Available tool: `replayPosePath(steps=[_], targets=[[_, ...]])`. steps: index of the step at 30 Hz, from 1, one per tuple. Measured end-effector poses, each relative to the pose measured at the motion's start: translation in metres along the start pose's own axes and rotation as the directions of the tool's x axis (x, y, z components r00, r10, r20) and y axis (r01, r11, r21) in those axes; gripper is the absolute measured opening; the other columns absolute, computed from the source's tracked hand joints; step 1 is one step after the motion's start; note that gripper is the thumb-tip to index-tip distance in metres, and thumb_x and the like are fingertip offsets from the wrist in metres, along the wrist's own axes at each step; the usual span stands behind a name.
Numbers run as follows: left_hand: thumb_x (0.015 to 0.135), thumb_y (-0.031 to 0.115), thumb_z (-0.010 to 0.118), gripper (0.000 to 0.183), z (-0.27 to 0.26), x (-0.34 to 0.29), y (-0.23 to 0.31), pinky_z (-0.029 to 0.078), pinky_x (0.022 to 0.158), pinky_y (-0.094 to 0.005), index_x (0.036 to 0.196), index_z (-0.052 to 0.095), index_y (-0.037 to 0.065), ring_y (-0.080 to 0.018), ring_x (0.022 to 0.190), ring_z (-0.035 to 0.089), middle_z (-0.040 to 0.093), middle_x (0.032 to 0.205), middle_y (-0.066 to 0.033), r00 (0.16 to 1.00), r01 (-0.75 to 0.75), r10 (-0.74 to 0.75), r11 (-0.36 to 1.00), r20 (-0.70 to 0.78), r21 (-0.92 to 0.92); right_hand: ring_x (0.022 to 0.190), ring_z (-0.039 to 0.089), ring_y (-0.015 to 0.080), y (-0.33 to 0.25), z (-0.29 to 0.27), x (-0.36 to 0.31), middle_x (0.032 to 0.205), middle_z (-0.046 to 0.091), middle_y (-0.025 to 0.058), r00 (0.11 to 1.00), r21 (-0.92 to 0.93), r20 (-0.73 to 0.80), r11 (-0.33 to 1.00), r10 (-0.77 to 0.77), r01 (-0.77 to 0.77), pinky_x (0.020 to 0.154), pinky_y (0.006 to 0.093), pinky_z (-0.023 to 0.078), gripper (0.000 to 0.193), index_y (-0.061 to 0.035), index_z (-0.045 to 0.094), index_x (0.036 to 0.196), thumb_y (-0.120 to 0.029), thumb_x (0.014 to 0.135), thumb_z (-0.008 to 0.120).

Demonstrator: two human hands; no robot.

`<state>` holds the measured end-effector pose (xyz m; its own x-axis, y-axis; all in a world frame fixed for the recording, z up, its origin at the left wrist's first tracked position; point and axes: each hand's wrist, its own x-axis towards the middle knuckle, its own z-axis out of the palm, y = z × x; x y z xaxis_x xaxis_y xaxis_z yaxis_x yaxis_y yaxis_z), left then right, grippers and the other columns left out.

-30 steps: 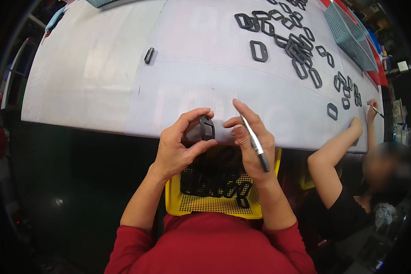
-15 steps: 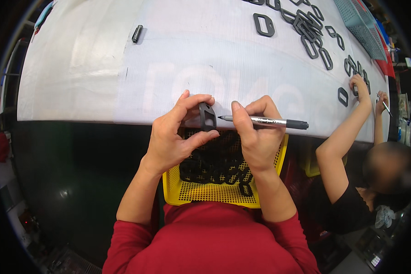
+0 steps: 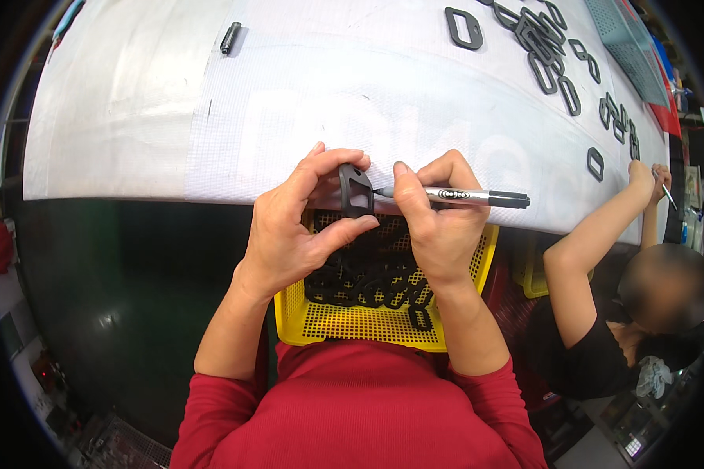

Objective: The person marks black plastic parts using a marker by hand. The person picks up one part at a time, makes a small mark on the inside, and then places the marked part into a yellow basket.

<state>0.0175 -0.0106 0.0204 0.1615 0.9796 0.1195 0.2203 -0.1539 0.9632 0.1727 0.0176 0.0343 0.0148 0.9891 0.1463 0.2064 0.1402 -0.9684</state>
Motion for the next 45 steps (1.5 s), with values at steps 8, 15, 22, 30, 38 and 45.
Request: replayPosePath(steps=[8,15,22,30,38,45], targets=[[0.065,-0.005,0.071,0.058,0.000,0.000,0.000,0.024,0.107,-0.0400,0.117,0.046,-0.002,-0.0191,0.099,0.059,0.059,0.109,-0.0115,1.000,-0.030,0.030,0.999,-0.009,0.022,0.045,0.049,0.0028,0.001,0.002,-0.001,0.050,0.050,-0.0009,1.000,0.013,0.002,1.000,0.009,-0.009,0.039,0.0178,0.036,0.022,-0.0038,0.045,0.064,0.000,0.076,0.063],[0.065,0.004,0.075,0.054,0.002,0.000,-0.001,0.033,0.102,-0.0406,0.114,0.051,0.005,-0.0184,0.083,0.066,0.063,0.102,-0.0062,0.997,-0.039,0.041,0.998,-0.072,0.039,0.046,0.047,0.0022,0.002,0.001,-0.003,0.052,0.051,-0.0006,1.000,-0.028,0.000,1.000,-0.009,0.009,0.040,0.0173,0.034,0.021,-0.0046,0.046,0.066,-0.002,0.077,0.064],[0.072,0.007,0.072,0.048,-0.003,-0.001,0.015,0.046,0.089,-0.0316,0.115,0.050,0.000,-0.0167,0.101,0.057,0.058,0.110,-0.0128,0.998,0.056,-0.061,0.865,0.006,-0.498,0.062,0.053,0.0044,-0.007,-0.012,0.000,0.082,0.063,0.0055,0.993,0.364,0.111,0.928,0.035,-0.073,0.054,0.0172,0.043,0.014,-0.0016,0.058,0.095,-0.009,0.084,0.062],[0.084,0.018,0.062,0.043,-0.018,0.006,0.013,0.047,0.081,-0.0287,0.119,0.049,-0.003,-0.0147,0.088,0.059,0.061,0.102,-0.0082,0.929,0.331,-0.107,0.671,0.355,-0.663,0.069,0.059,0.0080,-0.017,-0.023,0.014,0.088,0.065,0.0070,0.919,0.412,0.344,0.911,-0.193,0.037,0.058,0.0172,0.048,0.021,-0.0028,0.062,0.094,0.007,0.076,0.064],[0.065,0.004,0.077,0.082,0.009,0.006,0.006,0.031,0.104,-0.0404,0.134,0.032,0.001,-0.0286,0.125,0.038,0.042,0.132,-0.0185,0.909,-0.415,0.388,0.881,-0.152,-0.226,0.056,0.055,0.0094,-0.010,-0.011,0.010,0.083,0.064,0.0138,0.820,0.720,0.470,0.395,0.327,-0.570,0.047,0.0179,0.044,0.024,-0.0014,0.054,0.102,-0.003,0.081,0.064],[0.067,0.001,0.074,0.075,0.005,0.001,-0.004,0.044,0.094,-0.0346,0.129,0.033,0.001,-0.0242,0.112,0.052,0.052,0.118,-0.0168,0.971,-0.221,0.178,0.924,-0.159,-0.312,0.056,0.050,0.0054,-0.019,-0.009,-0.002,0.074,0.060,0.0057,0.946,0.208,0.110,0.924,0.305,-0.322,0.049,0.0173,0.040,0.027,0.0006,0.056,0.109,-0.016,0.088,0.058]])
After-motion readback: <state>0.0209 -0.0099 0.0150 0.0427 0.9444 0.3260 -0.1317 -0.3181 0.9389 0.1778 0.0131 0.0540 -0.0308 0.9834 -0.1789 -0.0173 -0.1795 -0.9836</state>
